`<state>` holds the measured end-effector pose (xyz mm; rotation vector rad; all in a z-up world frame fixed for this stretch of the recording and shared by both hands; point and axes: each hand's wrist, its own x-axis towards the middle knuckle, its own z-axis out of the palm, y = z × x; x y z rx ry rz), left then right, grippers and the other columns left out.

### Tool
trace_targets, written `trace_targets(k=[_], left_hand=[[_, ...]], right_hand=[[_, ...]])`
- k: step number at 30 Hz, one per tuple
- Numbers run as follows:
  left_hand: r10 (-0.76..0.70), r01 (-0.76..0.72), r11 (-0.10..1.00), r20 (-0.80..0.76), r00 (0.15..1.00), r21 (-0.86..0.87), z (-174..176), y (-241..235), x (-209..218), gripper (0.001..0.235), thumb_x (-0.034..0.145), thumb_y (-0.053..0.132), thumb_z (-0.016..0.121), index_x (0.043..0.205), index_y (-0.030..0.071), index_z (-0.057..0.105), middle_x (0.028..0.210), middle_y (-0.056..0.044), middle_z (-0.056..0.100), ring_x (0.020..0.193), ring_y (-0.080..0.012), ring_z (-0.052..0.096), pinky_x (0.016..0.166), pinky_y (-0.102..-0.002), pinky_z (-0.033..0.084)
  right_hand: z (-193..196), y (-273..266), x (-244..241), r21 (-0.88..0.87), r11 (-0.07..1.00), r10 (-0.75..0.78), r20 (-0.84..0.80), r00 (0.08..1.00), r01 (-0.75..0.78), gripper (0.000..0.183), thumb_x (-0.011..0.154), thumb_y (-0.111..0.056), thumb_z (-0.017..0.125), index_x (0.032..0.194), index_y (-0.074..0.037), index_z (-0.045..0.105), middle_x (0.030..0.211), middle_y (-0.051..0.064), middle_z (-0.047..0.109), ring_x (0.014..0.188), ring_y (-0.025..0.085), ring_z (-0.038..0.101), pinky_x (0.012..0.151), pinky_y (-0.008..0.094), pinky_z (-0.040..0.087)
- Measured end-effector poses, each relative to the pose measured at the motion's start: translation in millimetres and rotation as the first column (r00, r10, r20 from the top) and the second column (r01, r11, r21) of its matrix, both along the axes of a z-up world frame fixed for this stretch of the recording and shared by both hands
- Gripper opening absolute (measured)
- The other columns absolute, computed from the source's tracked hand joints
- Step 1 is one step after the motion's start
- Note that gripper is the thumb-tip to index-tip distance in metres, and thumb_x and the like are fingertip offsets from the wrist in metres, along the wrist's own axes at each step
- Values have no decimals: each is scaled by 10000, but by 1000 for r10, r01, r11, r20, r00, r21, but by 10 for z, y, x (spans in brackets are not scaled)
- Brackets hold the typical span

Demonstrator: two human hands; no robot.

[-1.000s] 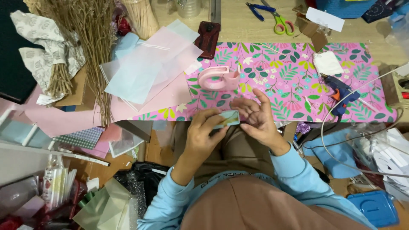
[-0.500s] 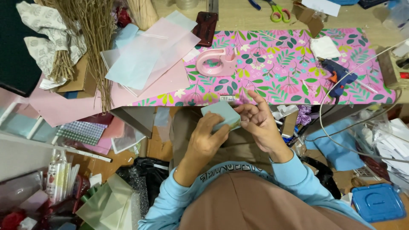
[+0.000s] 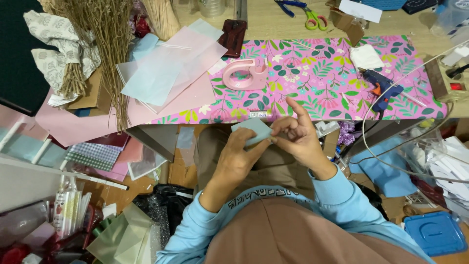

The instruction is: The person folds a light blue sheet of paper in half and secures it with a strip of gold tape. They then roll the folded paper into a tight cylinder and apply additional tape to hold the roll together.

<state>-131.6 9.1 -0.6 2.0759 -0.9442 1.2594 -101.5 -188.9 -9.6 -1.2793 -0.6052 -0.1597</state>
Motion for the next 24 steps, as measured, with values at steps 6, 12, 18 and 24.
trace_targets(k=[6, 12, 18, 24], left_hand=[[-32, 20, 998, -210, 977, -60, 79, 64, -78, 237, 948, 70, 695, 1175, 129, 731, 1096, -142, 581, 1058, -319, 626, 917, -450, 579], [-12, -3, 998, -236, 972, -61, 24, 80, -62, 270, 959, 89, 688, 1215, 168, 720, 1115, -135, 564, 1067, -325, 621, 881, -453, 585], [52, -73, 995, -292, 955, -62, -109, 101, 2, 234, 953, 157, 689, 1177, 218, 721, 1124, -109, 560, 1074, -301, 634, 818, -384, 605], [51, -78, 994, -297, 954, -79, -72, 64, 9, 222, 963, 174, 681, 1174, 230, 722, 1120, -88, 556, 1060, -284, 630, 811, -369, 608]], right_hand=[[-62, -104, 135, -102, 994, 63, 266, 962, -37, 1063, 759, 243, 709, 1614, -13, 132, 960, 229, 694, 1080, 323, 659, 914, 399, 602], [-104, -157, 212, -104, 990, 122, 348, 930, -91, 1041, 801, 226, 667, 1617, -8, 65, 1018, 256, 707, 1143, 383, 640, 926, 440, 593], [-69, -152, 163, 91, 996, -1, 75, 997, -6, 420, 909, 0, 650, 1302, 112, 553, 1404, 249, 499, 1266, 352, 570, 898, 436, 622], [268, 32, -127, 20, 997, -72, -118, 990, 75, 74, 887, 1, 673, 930, 49, 709, 1292, 215, 574, 1209, 265, 554, 960, 355, 497]])
